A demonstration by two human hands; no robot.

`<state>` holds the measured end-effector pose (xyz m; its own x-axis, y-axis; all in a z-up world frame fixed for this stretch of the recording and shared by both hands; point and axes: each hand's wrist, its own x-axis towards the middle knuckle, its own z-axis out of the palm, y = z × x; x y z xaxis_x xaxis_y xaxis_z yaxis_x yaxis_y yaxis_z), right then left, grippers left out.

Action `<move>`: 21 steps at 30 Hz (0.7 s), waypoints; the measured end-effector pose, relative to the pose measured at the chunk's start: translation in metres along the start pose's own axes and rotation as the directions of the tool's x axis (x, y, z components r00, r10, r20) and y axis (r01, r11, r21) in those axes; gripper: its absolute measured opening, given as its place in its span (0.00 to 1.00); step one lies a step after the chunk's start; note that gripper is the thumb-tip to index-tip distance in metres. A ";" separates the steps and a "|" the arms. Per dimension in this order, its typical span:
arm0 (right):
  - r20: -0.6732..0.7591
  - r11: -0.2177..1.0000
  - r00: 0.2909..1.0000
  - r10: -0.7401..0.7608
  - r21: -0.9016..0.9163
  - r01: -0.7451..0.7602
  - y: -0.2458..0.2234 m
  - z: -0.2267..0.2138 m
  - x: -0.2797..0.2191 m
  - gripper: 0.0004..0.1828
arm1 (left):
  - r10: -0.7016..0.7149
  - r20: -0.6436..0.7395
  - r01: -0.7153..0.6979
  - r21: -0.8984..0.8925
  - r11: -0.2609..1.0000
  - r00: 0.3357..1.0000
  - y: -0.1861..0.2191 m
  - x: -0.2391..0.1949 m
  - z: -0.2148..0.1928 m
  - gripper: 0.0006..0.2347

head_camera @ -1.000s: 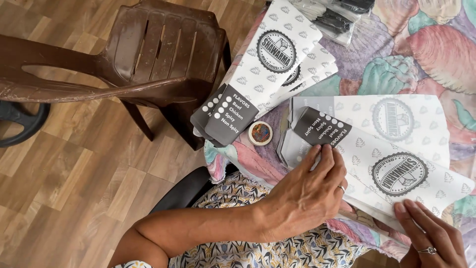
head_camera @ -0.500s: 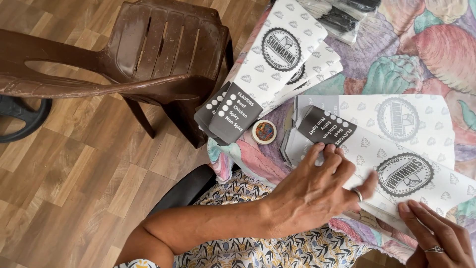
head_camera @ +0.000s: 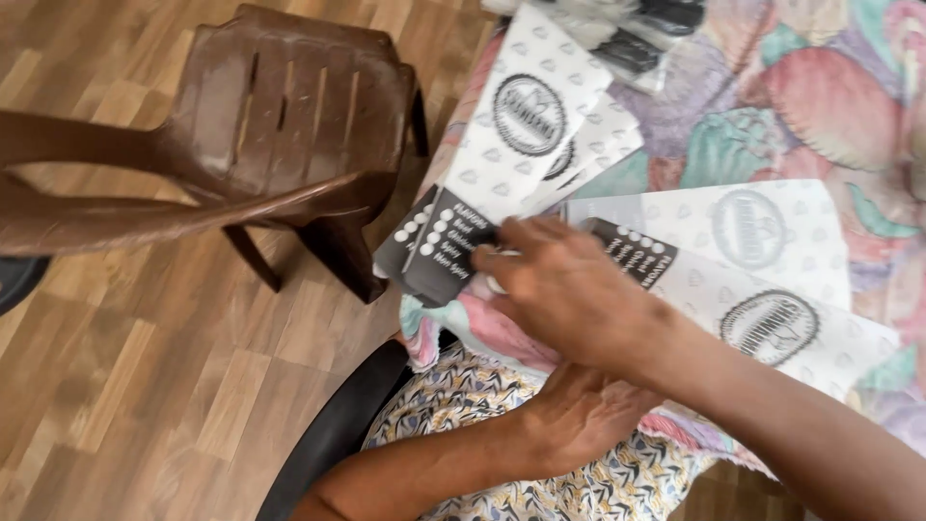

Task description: The person folds printed paper sheets into cone-shaped wrappers and secures them with tape. They repeatedly fold the paper, apply tape to the seam, and place the finished cones into a stack.

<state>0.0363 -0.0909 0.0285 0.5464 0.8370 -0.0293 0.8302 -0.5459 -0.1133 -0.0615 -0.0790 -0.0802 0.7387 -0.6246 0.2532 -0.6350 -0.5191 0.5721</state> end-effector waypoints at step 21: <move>-0.454 0.903 0.891 -0.017 0.375 0.208 0.063 -0.021 -0.040 0.11 | 0.123 -0.066 -0.064 0.570 0.819 0.990 0.012 0.007 -0.059 0.31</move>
<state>0.0691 -0.1594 0.0432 0.5226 0.7382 0.4264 0.8224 -0.3047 -0.4804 -0.0509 -0.0546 -0.0253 0.6679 -0.6441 0.3728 -0.6965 -0.7175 0.0082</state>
